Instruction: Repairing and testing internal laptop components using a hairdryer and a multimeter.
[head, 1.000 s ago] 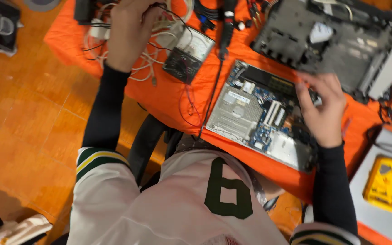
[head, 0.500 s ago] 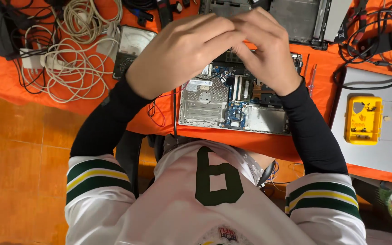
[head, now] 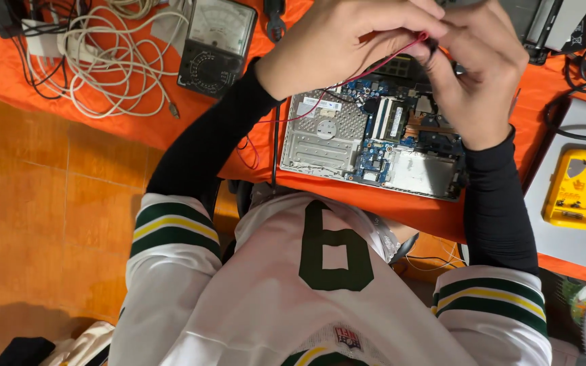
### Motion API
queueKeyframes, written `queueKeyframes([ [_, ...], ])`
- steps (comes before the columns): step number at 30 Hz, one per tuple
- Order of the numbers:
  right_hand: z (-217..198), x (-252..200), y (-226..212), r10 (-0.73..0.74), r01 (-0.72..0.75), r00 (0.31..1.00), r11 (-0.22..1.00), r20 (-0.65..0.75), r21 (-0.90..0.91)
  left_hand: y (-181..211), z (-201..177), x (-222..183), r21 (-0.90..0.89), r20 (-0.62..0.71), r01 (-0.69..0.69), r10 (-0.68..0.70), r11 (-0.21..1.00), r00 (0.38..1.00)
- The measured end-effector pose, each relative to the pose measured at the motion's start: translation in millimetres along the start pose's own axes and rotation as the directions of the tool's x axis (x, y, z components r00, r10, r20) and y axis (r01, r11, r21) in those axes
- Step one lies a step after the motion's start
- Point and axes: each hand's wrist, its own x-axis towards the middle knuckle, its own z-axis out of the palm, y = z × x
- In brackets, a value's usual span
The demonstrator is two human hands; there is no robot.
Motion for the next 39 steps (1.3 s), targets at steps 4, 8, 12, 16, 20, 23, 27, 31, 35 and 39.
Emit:
queueKeyframes([
  [4, 4.9, -8.2, 6.3, 0.178, -0.177, 0.982, 0.984, -0.056, 0.027, -5.7, -0.8, -6.4, 0.038, -0.021, 0.082, -0.081, 0.996, 0.996],
  [8, 16.5, -41.1, 36.1, 0.369, -0.348, 0.925, 0.92, -0.096, 0.178, -17.8, 4.8, -18.3, -0.051, -0.146, 0.171, -0.177, 0.984, 0.973],
  [12, 26.1, -56.8, 50.6, 0.478, -0.457, 0.878, 0.814, 0.035, 0.358, -41.4, 23.0, -43.5, -0.198, -0.132, 0.363, -0.391, 0.911, 0.911],
  [16, 30.2, -54.8, 52.3, 0.562, -0.566, 0.811, 0.682, 0.163, 0.463, -34.4, 29.9, -46.1, -0.247, -0.158, 0.319, -0.363, 0.915, 0.919],
  [20, 33.6, -56.5, 55.6, 0.591, -0.618, 0.773, 0.617, 0.23, 0.487, -37.3, 34.8, -49.6, -0.337, -0.08, 0.466, -0.518, 0.818, 0.852],
  [23, 36.7, -56.6, 56.5, 0.6, -0.63, 0.765, 0.621, 0.236, 0.467, -38.6, 34.8, -50.0, -0.269, -0.076, 0.481, -0.516, 0.835, 0.853],
  [27, 39.1, -58.3, 57.3, 0.587, -0.628, 0.775, 0.675, 0.232, 0.387, -36.5, 34.9, -48.7, -0.209, -0.067, 0.533, -0.556, 0.82, 0.829],
  [31, 39.8, -59.3, 59.7, 0.566, -0.61, 0.792, 0.718, 0.229, 0.335, -34.7, 35.0, -48.5, -0.227, -0.062, 0.546, -0.572, 0.806, 0.818],
  [35, 39.1, -58.0, 60.4, 0.552, -0.596, 0.803, 0.752, 0.226, 0.281, -37.0, 36.0, -48.7, -0.193, -0.057, 0.547, -0.566, 0.815, 0.823],
  [39, 38.9, -57.8, 61.0, 0.507, -0.546, 0.835, 0.808, 0.214, 0.219, -36.4, 37.1, -48.6, -0.18, -0.056, 0.557, -0.574, 0.81, 0.817],
])
